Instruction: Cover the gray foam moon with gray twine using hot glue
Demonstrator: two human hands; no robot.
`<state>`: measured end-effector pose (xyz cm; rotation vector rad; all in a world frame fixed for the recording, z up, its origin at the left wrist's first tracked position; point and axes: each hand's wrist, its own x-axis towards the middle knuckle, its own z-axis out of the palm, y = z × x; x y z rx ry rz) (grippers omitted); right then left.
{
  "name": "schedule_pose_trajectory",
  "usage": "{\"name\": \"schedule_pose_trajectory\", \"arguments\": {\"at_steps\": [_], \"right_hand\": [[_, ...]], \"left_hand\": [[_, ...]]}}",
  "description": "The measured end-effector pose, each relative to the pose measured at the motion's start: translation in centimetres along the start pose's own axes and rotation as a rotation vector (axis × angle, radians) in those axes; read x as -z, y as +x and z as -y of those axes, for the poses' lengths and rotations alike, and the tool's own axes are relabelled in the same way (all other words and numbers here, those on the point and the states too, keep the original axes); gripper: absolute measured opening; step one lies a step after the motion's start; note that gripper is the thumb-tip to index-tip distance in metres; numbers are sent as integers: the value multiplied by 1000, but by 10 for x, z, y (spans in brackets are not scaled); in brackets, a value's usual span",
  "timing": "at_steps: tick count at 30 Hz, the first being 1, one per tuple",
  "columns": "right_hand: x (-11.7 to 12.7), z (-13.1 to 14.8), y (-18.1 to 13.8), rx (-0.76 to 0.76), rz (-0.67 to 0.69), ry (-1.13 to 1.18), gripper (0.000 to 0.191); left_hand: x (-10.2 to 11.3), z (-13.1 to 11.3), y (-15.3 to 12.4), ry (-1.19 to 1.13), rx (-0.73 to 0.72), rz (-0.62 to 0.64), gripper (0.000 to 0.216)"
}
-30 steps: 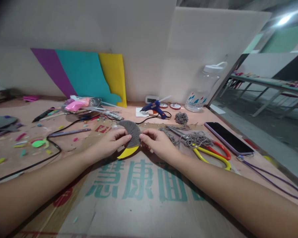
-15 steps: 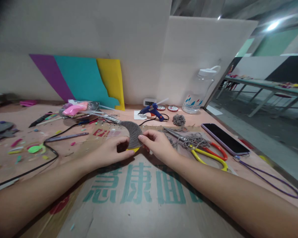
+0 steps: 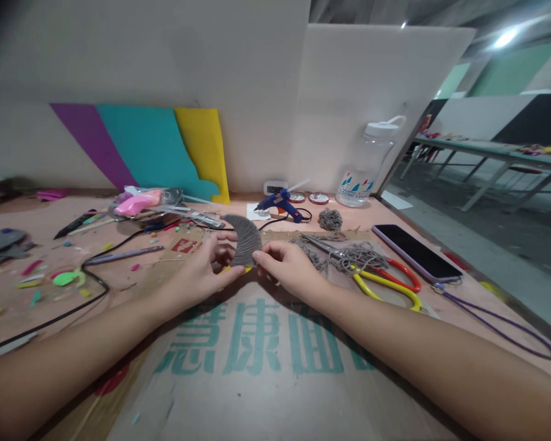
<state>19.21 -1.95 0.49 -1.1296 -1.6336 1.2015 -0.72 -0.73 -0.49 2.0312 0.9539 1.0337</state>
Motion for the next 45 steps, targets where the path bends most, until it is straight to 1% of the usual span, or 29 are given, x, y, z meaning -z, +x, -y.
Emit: {"name": "schedule_pose_trajectory", "arguments": {"at_steps": [1, 3, 5, 7, 9, 14, 21, 28, 33, 42, 45], "right_hand": [[0, 0, 0, -6, -5, 10, 37], [-1, 1, -1, -29, -18, 35, 39], [-1, 0, -2, -53, -25, 67, 40], [-2, -2, -2, -56, -21, 102, 40], [-3, -2, -2, -48, -10, 107, 39], [-4, 2, -3, -49, 7, 14, 37], [-4, 7, -3, 14, 32, -129, 32], [-4, 4, -2, 2, 37, -96, 31], [-5, 2, -2, -10, 17, -55, 32], [-8, -2, -3, -29, 24, 1, 35], [-6, -2, -2, -3, 9, -3, 34]], "left_hand": [[-1, 1, -1, -1, -25, -29, 48], [-3, 2, -2, 43, -72, -58, 51], [-4, 2, -4, 111, -104, -46, 46], [-3, 1, -5, 161, -119, 16, 37], [-2, -2, -5, 142, -97, 48, 33], [1, -8, -2, 38, 13, 49, 26], [2, -9, -1, 70, 25, 33, 25], [1, -11, -1, 105, 17, 14, 23], [1, -11, -1, 149, 16, 24, 28], [0, -13, -1, 162, 14, 6, 20], [0, -12, -2, 146, 16, 20, 25]]}}
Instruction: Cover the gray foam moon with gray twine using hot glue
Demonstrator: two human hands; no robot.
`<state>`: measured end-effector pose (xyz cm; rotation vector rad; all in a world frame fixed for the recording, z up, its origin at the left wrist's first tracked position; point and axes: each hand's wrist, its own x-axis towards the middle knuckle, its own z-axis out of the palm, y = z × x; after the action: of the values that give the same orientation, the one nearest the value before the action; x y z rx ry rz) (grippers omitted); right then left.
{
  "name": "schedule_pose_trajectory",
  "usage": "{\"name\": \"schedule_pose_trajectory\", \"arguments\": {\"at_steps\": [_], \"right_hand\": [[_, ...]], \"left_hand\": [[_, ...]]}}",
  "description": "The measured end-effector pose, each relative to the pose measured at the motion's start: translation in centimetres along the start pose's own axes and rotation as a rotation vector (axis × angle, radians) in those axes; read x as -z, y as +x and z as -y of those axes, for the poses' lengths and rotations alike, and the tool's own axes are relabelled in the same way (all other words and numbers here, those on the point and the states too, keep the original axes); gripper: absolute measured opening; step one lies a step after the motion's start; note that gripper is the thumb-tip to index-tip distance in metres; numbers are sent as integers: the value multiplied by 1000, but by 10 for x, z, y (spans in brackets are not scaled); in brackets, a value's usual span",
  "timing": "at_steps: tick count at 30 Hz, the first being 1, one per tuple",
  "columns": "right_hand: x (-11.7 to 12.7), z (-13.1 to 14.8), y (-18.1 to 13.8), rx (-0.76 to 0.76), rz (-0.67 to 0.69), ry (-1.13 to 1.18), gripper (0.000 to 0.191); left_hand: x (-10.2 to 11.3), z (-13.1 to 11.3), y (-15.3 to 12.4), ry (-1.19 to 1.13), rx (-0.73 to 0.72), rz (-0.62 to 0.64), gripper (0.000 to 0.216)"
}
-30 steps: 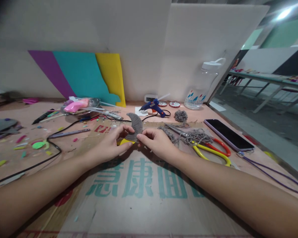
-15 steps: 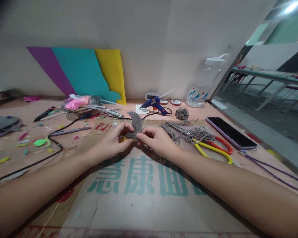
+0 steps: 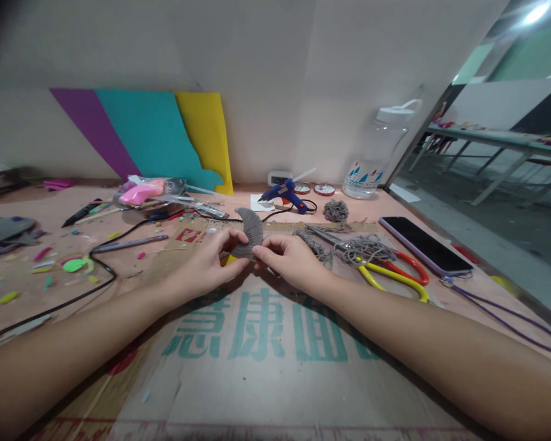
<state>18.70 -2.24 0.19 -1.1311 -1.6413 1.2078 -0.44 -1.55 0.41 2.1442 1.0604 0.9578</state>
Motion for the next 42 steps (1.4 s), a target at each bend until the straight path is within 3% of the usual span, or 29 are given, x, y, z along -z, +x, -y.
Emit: {"name": "schedule_pose_trajectory", "arguments": {"at_steps": [3, 8, 14, 18, 23, 27, 33, 38, 42], "right_hand": [[2, 4, 0, 39, -39, -79, 32], [3, 13, -3, 102, -55, -296, 27], [3, 10, -5, 176, -25, -287, 29], [4, 9, -3, 157, 3, -235, 27], [1, 13, -3, 103, -35, -410, 15], [1, 12, -4, 239, -81, -493, 17], [5, 7, -6, 447, -229, -700, 9], [8, 10, -9, 594, -187, -890, 9], [6, 5, -9, 668, -161, -1002, 8]], "left_hand": [[0, 2, -1, -61, 27, 10, 33], [0, 11, 5, -204, 115, -104, 33], [5, 17, 9, -192, 172, -2, 34], [7, 20, 9, -306, 235, -30, 37], [8, 16, 9, -277, 232, -29, 39], [7, 16, 9, -198, 206, -18, 38], [5, 21, 6, -281, 245, -18, 49], [6, 16, 3, -360, 200, -20, 52], [6, 12, 5, -480, 295, -84, 36]]}}
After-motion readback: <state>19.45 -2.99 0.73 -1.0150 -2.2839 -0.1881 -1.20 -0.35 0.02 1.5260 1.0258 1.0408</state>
